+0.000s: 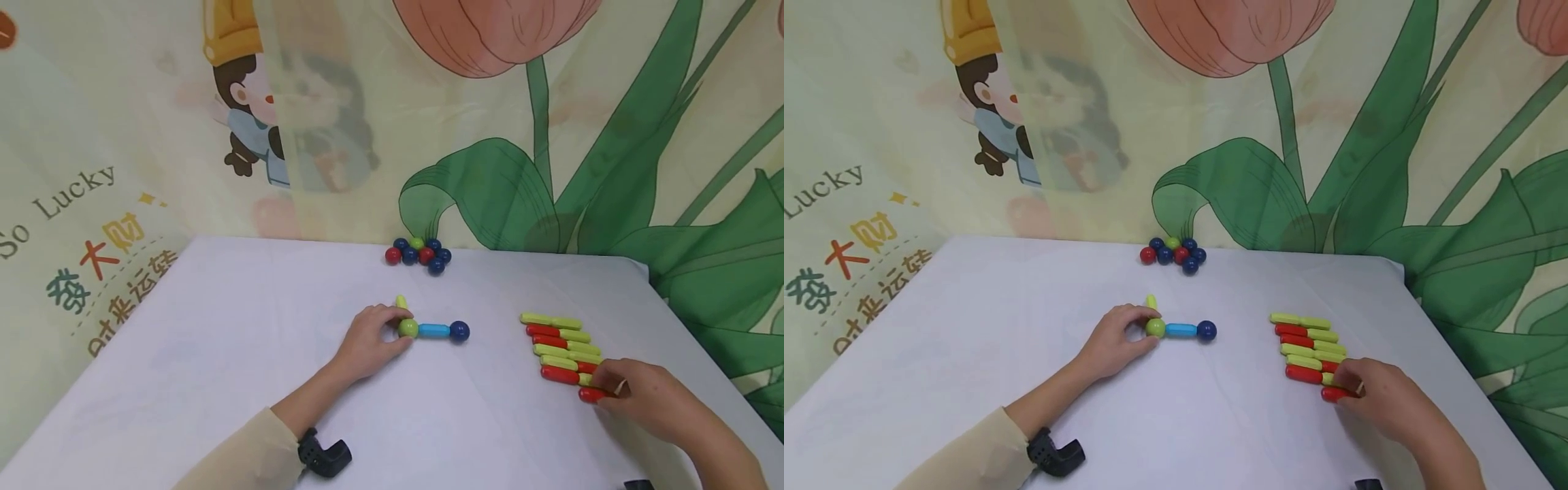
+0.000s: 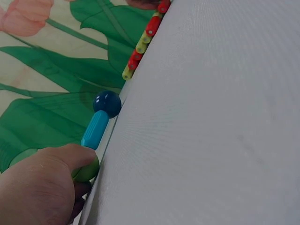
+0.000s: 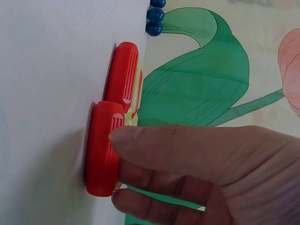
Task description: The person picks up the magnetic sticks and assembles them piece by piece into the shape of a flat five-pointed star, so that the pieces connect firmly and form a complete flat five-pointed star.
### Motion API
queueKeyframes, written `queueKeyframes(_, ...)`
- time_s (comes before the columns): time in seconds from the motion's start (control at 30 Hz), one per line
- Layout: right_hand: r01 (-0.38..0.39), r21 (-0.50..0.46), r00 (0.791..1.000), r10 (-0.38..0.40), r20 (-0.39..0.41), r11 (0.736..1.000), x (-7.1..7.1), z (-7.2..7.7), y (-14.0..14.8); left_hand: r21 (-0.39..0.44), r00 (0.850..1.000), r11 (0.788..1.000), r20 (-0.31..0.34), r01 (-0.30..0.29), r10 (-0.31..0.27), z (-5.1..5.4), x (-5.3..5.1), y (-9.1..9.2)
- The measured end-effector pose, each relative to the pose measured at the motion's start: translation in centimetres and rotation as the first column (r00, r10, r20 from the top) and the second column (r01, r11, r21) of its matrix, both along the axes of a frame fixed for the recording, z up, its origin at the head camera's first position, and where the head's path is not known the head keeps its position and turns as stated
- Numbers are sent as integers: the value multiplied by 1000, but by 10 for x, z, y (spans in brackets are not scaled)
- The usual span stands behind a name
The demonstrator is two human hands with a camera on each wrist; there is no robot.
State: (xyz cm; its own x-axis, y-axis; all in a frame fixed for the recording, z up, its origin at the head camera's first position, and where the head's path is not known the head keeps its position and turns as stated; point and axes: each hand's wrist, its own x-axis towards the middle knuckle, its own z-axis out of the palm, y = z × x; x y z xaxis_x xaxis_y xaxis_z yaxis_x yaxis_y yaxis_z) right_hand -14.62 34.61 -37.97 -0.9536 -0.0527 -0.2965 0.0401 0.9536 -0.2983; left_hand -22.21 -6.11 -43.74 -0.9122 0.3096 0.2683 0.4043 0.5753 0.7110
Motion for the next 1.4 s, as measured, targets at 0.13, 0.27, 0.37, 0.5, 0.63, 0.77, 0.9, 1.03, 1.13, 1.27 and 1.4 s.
queueKeyframes(0.13, 3, 16, 1000, -3, 15, 1000, -1, -2, 2, 0, 1000, 1000, -1, 2, -2, -1, 1, 1)
queueKeyframes(0.27, -1, 48, 1000, 0, 29, 999, -3, -4, 2, -2, 1000, 1000, 2, 0, 0, 0, 1, 1)
queueKeyframes(0.37, -1, 76, 999, -2, 44, 997, -3, -4, 0, -5, 1000, 1000, 5, 0, 0, 0, 1, 1)
queueKeyframes(0.5, -5, 109, 999, 0, 46, 994, -2, -4, -3, -5, 1000, 1000, 7, 0, 0, 0, 1, 1)
queueKeyframes(0.63, -18, 133, 999, 12, 50, 991, -1, -4, -6, -5, 1000, 1000, 11, 1, -1, -1, 1, 1)
queueKeyframes(0.77, -42, 147, 998, 34, 57, 988, -1, -5, -7, -3, 1000, 1000, 9, 6, -6, -1, 1, 1)
queueKeyframes(0.9, -61, 133, 998, 56, 41, 989, -2, -6, -8, -3, 1000, 1000, 4, 8, -8, -1, 0, 1)
queueKeyframes(1.03, -70, 102, 998, 69, 11, 992, -3, -4, -11, -6, 1000, 1000, 1, 6, -6, -1, 0, 1)
queueKeyframes(1.13, -72, 84, 997, 74, -22, 994, -4, -1, -16, -9, 1000, 1000, 3, 4, -4, 0, 0, 1)
queueKeyframes(1.27, -88, 79, 991, 95, -94, 993, -5, 3, -22, -11, 1000, 1000, 9, -4, 5, 0, 1, 1)
queueKeyframes(1.4, -114, 84, 977, 127, -171, 990, -5, 6, -29, -16, 1000, 1000, 8, -9, 9, 0, 1, 1)
